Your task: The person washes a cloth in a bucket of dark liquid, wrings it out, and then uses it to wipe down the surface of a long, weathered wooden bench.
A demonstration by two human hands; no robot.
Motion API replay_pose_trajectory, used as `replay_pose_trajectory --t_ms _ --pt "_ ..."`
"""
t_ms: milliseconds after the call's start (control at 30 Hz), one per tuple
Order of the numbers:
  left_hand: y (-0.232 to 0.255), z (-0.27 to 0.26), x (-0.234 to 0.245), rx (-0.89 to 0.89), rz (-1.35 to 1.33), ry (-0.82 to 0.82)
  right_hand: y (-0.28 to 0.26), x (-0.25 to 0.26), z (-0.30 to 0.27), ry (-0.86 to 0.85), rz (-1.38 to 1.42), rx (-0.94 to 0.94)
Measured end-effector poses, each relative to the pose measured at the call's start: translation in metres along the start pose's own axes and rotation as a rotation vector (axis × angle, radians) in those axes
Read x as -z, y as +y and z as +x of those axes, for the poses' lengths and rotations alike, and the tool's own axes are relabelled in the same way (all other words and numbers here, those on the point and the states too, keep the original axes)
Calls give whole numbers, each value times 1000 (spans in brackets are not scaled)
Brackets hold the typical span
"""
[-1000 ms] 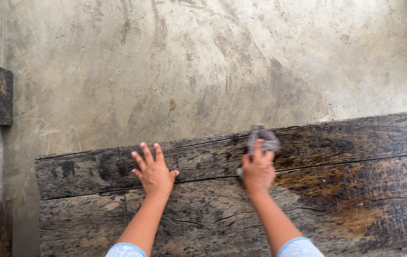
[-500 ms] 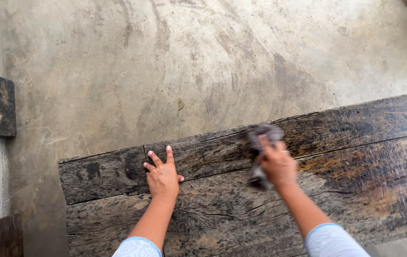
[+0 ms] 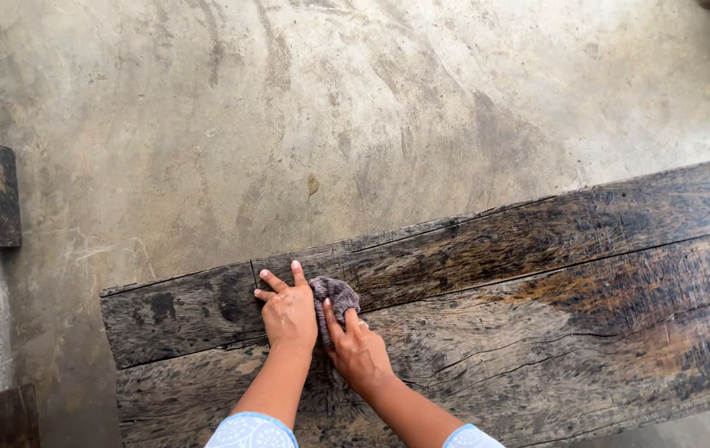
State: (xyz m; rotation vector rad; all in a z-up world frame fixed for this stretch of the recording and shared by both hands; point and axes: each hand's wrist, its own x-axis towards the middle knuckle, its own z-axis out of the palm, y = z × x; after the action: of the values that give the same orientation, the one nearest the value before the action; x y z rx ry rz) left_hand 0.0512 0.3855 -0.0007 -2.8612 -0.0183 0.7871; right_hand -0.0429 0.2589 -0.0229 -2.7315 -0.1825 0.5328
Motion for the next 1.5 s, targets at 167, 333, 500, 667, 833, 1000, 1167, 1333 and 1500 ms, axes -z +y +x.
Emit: replay_pose_trajectory --t_ms 167,333,500,667,833,1000,1167,1333,1500 --pt "0 -8 5 3 9 -74 89 30 12 16 -108 129" --pt "-1 -9 17 -8 -44 -137 234 91 -13 233 -152 -591" --pt "-1 -10 9 -4 -31 -90 215 58 10 396 -7 -877" --pt "-1 -5 -21 13 -25 -87 48 11 27 325 187 -293" --pt "7 7 -43 99 68 232 21 27 38 53 -108 306" --pt "8 -15 7 86 -129 -119 157 81 50 204 -71 -272" --pt "12 -22 35 90 -110 -192 251 118 13 163 -73 -657" --pt "13 -7 10 62 -18 -67 225 70 16 370 -14 -859" --pt "16 11 -14 58 30 -37 76 14 21 479 139 -284"
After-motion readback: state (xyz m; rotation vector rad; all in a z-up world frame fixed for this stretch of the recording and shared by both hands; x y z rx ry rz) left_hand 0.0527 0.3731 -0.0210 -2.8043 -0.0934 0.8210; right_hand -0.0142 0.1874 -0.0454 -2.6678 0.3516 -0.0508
